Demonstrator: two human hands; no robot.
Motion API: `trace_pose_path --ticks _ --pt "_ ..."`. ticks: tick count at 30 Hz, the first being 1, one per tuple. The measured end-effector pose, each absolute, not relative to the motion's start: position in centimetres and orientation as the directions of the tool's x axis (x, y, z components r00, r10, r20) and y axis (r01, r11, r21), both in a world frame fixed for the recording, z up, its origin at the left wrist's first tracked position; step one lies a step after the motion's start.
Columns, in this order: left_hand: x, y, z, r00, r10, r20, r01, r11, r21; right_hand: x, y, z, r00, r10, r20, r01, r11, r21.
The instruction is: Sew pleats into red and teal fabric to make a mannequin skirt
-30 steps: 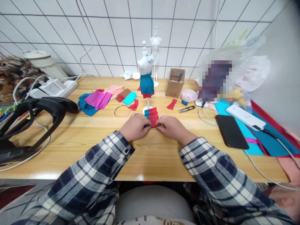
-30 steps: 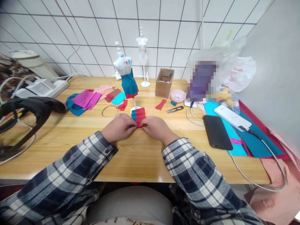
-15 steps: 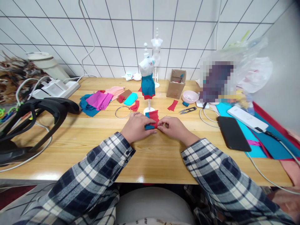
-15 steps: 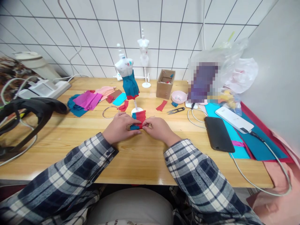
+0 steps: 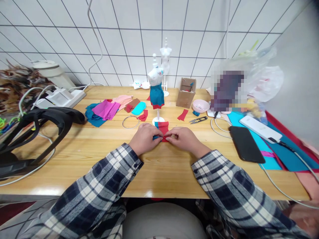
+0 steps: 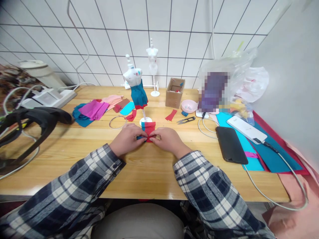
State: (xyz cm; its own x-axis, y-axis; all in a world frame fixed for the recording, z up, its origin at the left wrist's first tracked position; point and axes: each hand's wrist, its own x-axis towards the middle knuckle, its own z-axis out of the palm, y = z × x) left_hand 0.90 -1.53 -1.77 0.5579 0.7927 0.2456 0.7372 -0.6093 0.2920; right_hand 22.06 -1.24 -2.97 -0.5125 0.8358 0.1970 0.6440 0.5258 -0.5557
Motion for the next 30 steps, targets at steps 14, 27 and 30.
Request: trace_pose_path --ticks 14,27,30 --pt "0.9 -1.3 -1.9 0.501 0.828 0.251 0.676 -0.556 0.485 22.1 -1.3 -2.8 -0.463 0.853 0.242 0.629 0.508 -0.588" --pt "-2.5 -0.9 0.1 0.828 0.448 -0.337 0.407 -0.068 0.911 24.1 -0.3 -2.6 -0.322 0.929 -0.185 0.386 -0.049 -0.921" --pt "-3.0 0.6 -0.7 0.513 0.84 -0.18 0.604 -0.203 0.771 23.5 -0.2 -3.4 -0.326 0.937 -0.128 0.591 0.096 -0.801"
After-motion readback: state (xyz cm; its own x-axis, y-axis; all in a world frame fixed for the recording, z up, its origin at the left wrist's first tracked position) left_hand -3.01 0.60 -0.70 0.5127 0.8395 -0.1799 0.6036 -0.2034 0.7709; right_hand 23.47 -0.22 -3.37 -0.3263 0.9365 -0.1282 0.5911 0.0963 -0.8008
